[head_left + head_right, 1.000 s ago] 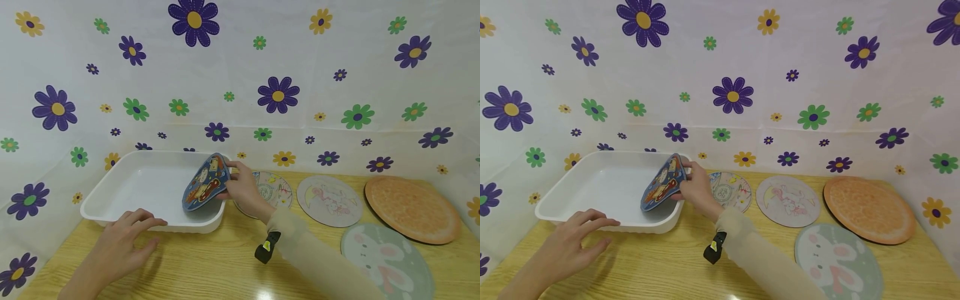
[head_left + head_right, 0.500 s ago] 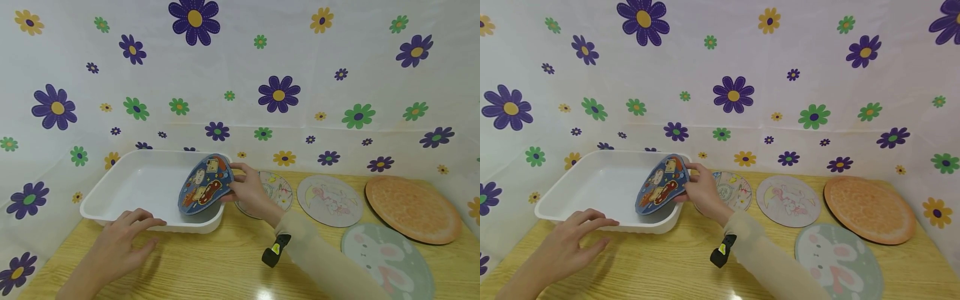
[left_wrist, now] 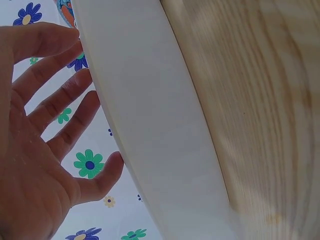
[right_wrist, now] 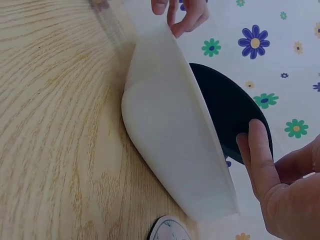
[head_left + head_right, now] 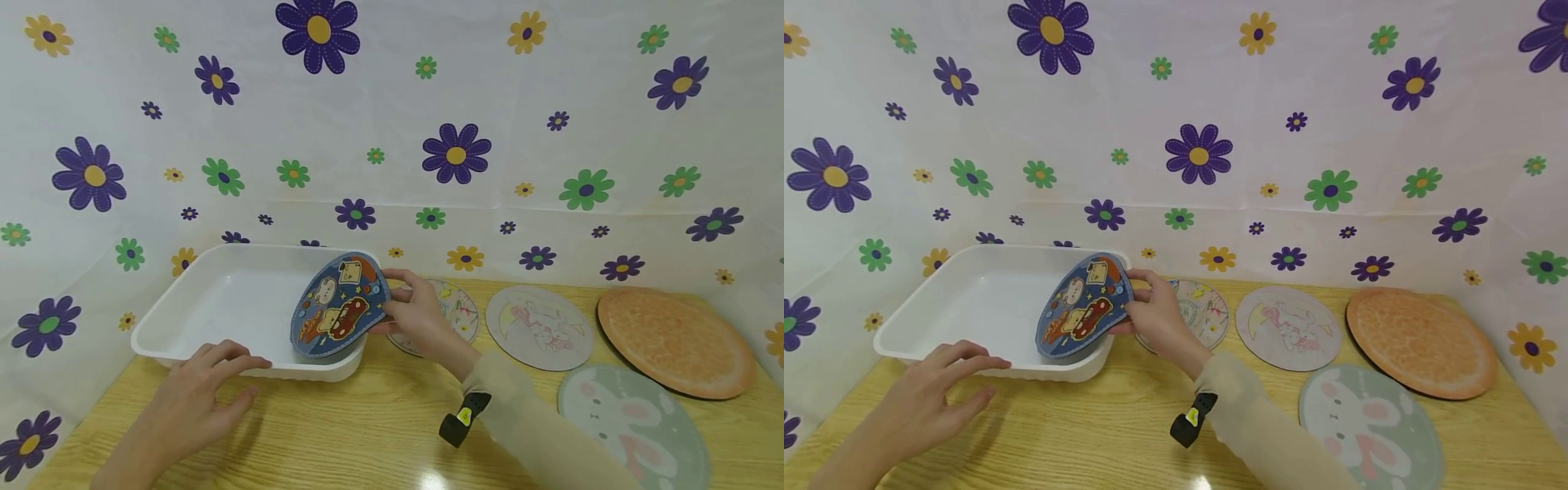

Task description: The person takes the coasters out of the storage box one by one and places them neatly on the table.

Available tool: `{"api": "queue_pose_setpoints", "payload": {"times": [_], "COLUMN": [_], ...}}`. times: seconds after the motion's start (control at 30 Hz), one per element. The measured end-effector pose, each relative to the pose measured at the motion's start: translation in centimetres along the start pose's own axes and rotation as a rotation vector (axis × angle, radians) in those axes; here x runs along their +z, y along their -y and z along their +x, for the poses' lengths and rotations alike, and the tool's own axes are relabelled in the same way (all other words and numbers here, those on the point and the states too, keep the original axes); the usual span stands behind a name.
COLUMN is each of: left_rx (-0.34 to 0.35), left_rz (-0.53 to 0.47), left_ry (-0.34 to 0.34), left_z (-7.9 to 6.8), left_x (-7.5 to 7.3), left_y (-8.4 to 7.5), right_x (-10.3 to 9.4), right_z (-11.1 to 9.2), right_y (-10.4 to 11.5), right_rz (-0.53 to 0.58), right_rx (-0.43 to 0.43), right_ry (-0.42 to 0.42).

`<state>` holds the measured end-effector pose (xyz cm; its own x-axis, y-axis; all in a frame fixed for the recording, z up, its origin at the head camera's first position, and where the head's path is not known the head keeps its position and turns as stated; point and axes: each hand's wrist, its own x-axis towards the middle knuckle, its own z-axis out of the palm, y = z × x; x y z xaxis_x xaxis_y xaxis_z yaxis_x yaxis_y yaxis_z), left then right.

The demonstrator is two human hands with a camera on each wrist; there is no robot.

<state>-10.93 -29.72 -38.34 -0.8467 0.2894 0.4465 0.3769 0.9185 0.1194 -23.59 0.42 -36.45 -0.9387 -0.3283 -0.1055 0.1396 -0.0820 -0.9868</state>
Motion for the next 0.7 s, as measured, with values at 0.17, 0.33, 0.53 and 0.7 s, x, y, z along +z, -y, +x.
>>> {"api": "queue_pose_setpoints", "payload": {"times": [0.17,0.33,0.53,0.7], "left_rx": [0.002,0.013,0.02,0.027], "left_rz": [0.001,0.002,-0.002,-0.005], "left_ry": [-0.015,-0.019,-0.024,-0.033], "left_z": [0.0,0.0,0.0,0.0], "left_x": [0.0,0.0,0.1,0.2], "left_y": [0.0,0.0,0.0,0.1], "right_x": [-0.3,-0.7,-1.5,-2.1], "right_z": [-0.5,-1.1,-1.7,-2.3], "right_y": [0.1,0.1,0.1,0.1], "right_rz": [0.0,-0.003,-0.009,-0.021], "right_rx": [-0.009,-0.03,-0.041,-0.026], "right_ry": [-0.001,-0.01,-0.014,-0.031]}}
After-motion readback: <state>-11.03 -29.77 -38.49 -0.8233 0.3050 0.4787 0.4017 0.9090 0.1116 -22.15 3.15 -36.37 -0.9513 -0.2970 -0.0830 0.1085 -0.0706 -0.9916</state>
